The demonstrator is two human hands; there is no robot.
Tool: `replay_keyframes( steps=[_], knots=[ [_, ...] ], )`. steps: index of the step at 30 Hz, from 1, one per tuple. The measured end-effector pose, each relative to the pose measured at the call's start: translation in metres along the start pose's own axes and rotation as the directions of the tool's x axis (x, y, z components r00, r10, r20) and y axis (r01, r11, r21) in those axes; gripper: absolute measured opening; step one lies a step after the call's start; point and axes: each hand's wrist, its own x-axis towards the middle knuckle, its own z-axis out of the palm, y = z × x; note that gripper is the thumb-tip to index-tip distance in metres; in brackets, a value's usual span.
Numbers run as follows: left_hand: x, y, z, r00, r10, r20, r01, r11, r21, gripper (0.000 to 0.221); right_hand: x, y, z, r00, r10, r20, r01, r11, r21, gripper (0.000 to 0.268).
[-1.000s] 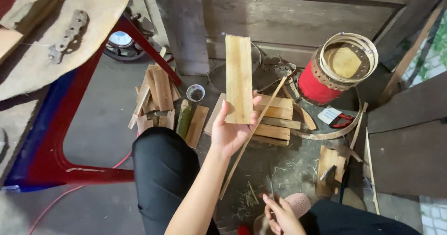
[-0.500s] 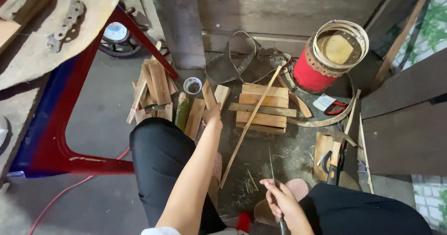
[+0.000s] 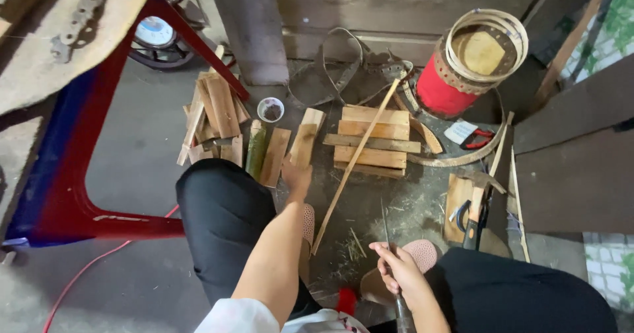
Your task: A person uses a curved knife to shave and smooth thin bamboo sticks while sitting on the floor.
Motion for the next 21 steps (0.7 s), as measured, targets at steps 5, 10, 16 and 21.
replay_keyframes(
  steps=[5, 10, 16, 21],
  knots=[
    [-0.002, 0.037, -0.030, 0.976, 0.217, -0.008, -0.213, 0.967, 0.142, 0.096, -0.008, -0.004, 0.005, 0.999, 0.036, -0.017, -0.036, 0.999, -0.030, 0.042],
    [-0.009, 0.035, -0.001, 0.954, 0.299, 0.024, -0.299, 0.943, 0.145, 0.085, -0.018, -0.019, 0.018, 0.999, 0.012, -0.031, -0.015, 0.997, -0.075, 0.037],
    [-0.095, 0.014, 0.031, 0.908, 0.209, 0.364, -0.306, 0.923, 0.234, 0.069, -0.026, -0.023, 0.026, 0.999, 0.032, -0.027, -0.035, 0.995, -0.096, 0.036],
    [-0.136, -0.004, 0.027, 0.826, 0.333, 0.454, -0.505, 0.796, 0.334, 0.086, -0.016, -0.012, 0.015, 1.000, -0.007, -0.002, 0.007, 0.999, -0.051, 0.037]
  ],
)
